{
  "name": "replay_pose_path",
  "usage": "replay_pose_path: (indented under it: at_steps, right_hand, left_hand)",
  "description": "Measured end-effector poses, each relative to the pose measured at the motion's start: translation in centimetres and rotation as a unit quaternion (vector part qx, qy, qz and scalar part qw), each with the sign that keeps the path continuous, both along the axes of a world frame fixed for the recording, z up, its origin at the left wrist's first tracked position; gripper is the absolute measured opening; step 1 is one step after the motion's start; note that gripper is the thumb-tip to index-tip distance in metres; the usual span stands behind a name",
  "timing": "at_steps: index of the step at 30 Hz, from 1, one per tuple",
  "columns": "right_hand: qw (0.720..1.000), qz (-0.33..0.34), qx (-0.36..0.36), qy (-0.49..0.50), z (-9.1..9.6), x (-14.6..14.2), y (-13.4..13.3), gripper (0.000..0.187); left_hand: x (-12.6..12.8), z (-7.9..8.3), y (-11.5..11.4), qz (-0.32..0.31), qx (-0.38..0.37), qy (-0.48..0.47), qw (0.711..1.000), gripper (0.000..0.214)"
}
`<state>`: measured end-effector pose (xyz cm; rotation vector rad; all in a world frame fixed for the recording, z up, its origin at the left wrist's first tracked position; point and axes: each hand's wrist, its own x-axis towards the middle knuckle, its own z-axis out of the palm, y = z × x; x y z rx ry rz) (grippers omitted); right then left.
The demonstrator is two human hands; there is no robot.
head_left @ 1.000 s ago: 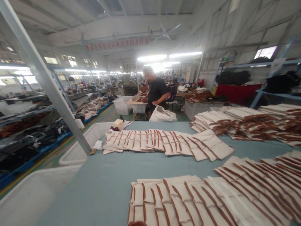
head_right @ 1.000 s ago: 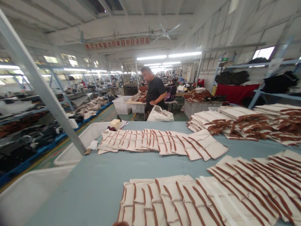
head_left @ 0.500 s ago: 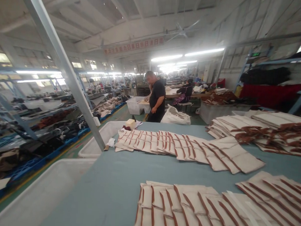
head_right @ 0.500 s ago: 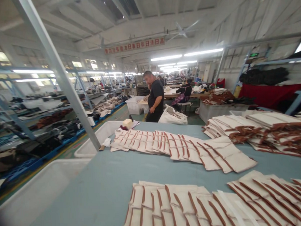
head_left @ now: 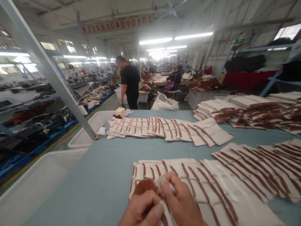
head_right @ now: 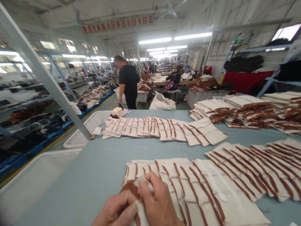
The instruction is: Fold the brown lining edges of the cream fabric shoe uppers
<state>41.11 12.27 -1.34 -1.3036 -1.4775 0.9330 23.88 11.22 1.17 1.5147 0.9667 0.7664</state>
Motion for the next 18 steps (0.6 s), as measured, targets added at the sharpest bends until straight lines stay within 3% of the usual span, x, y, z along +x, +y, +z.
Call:
replay_pose_path:
  at_steps: [3,8,14,18]
  right_hand:
    - [0.999,-0.041,0.017,0.000,2.5,2.0,-0.1,0.039]
    - [0.997,-0.037,-0.061,0.024,5.0,2.8,-3.1,0.037]
    - [0.997,-0.019,-0.061,-0.041,6.1,2.1,-5.1,0.035]
    - [0.994,-0.022,-0.045,-0.101,6.3,1.9,-5.8,0.033]
  left_hand:
    - [0.1,1.6,0.3,0.028,-0.031,-0.028,0.999,0.051]
    - [-0.9,2.8,0.7,-0.010,-0.103,-0.058,0.993,0.054]
    - [-1.2,3.5,0.4,-0.042,-0.027,-0.034,0.998,0.035]
    - [-0.6,3.3,-0.1,-0.016,-0.009,-0.015,1.000,0.030]
